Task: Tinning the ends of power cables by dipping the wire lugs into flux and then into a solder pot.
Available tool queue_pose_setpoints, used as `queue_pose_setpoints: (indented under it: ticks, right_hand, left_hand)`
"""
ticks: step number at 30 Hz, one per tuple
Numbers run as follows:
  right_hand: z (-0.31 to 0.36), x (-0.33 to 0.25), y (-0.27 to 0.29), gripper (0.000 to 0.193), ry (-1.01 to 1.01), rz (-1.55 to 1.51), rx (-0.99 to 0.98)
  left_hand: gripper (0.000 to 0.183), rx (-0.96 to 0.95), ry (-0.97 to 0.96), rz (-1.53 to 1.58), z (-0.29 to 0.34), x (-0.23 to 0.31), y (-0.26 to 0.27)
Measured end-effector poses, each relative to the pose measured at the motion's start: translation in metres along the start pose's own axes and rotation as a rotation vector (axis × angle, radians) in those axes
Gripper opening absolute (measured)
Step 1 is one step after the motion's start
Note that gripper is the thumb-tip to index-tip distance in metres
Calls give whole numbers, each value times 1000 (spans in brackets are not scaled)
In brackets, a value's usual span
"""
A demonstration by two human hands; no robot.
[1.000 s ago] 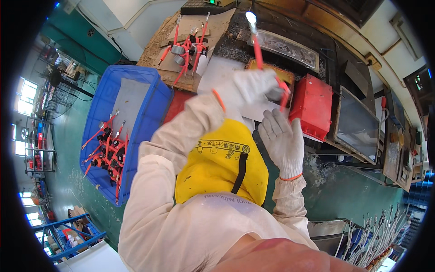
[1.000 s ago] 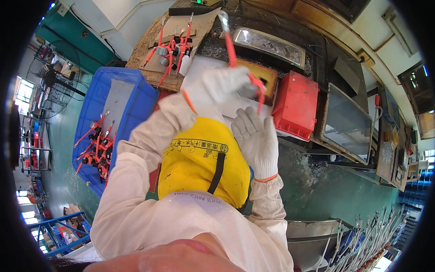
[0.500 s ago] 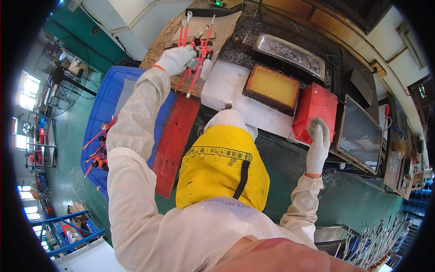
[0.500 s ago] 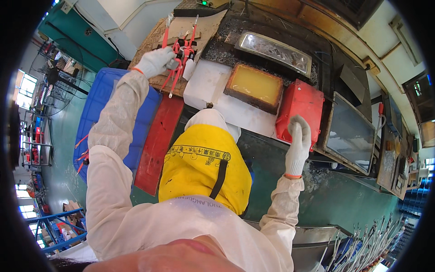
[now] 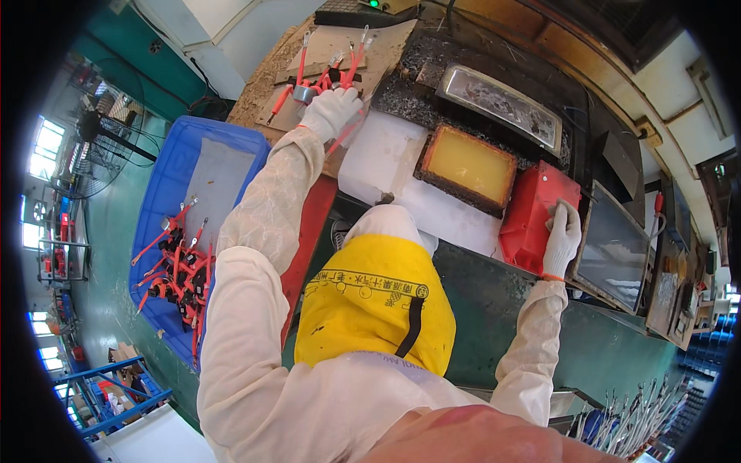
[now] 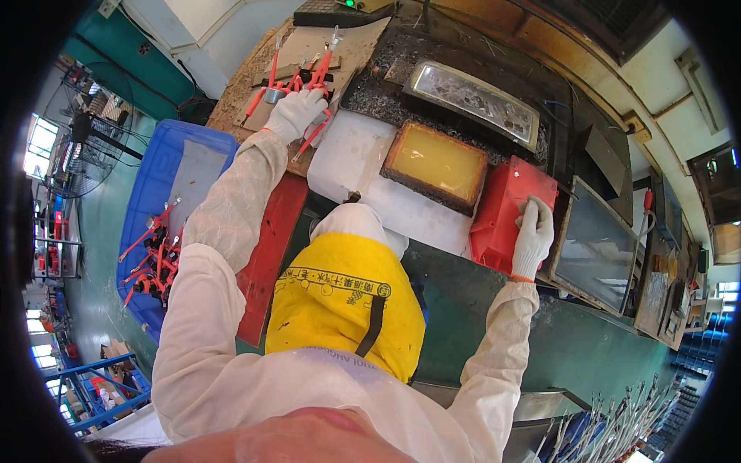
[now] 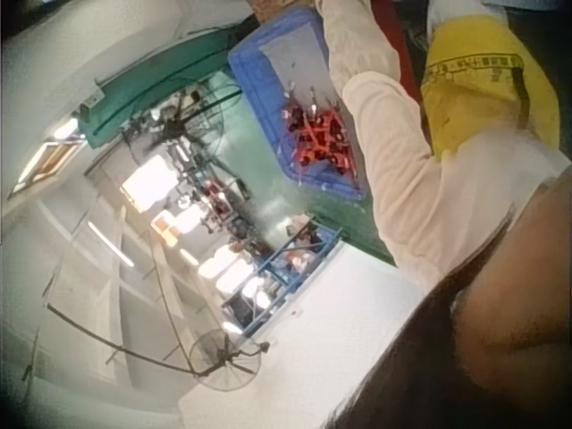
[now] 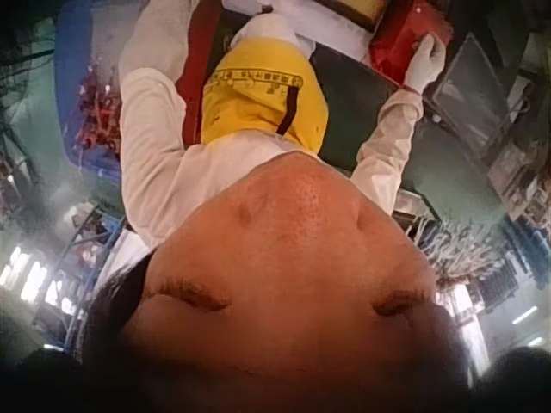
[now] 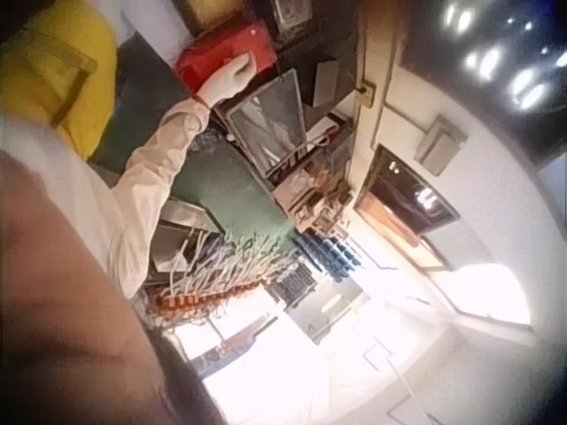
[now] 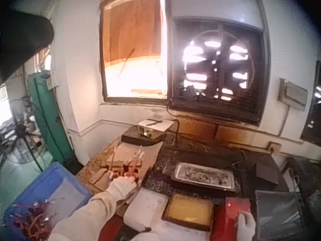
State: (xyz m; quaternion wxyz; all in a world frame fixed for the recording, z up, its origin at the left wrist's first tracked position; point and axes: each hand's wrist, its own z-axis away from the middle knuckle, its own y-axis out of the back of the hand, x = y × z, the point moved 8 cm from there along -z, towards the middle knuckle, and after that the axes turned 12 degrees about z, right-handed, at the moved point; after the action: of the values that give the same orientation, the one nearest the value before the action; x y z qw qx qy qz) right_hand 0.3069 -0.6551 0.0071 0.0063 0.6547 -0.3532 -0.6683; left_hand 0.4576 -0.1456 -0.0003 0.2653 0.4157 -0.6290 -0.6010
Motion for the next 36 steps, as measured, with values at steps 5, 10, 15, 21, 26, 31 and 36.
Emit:
queue_pose_setpoints:
  ticks: [5,10,15,21,26,31,36]
  right_hand:
    - [2,-3,-2,25,3,-19,4]
    - [2,-3,-1,26,10,12,19]
    - [3,-3,-3,26,12,18,23]
    - [3,-3,-3,24,1,-3,33]
    - [3,-2,-1,24,17,9,29]
    - [1,-2,-1,24,16,-3,35]
    - [5,-4,5,24,13,-34,49]
  left_hand:
    - [24,78,170,-4,-3,-39,-10]
    - [27,152,310,109,-9,-63,-24]
    - [26,168,415,99,-27,-82,-37]
    - [30,144,423,91,-33,-69,-37]
    - [43,66,355,217,-40,-35,-31]
    - [44,30,379,246,-46,-23,-23]
    - [50,-24,430,334,-38,-19,-7]
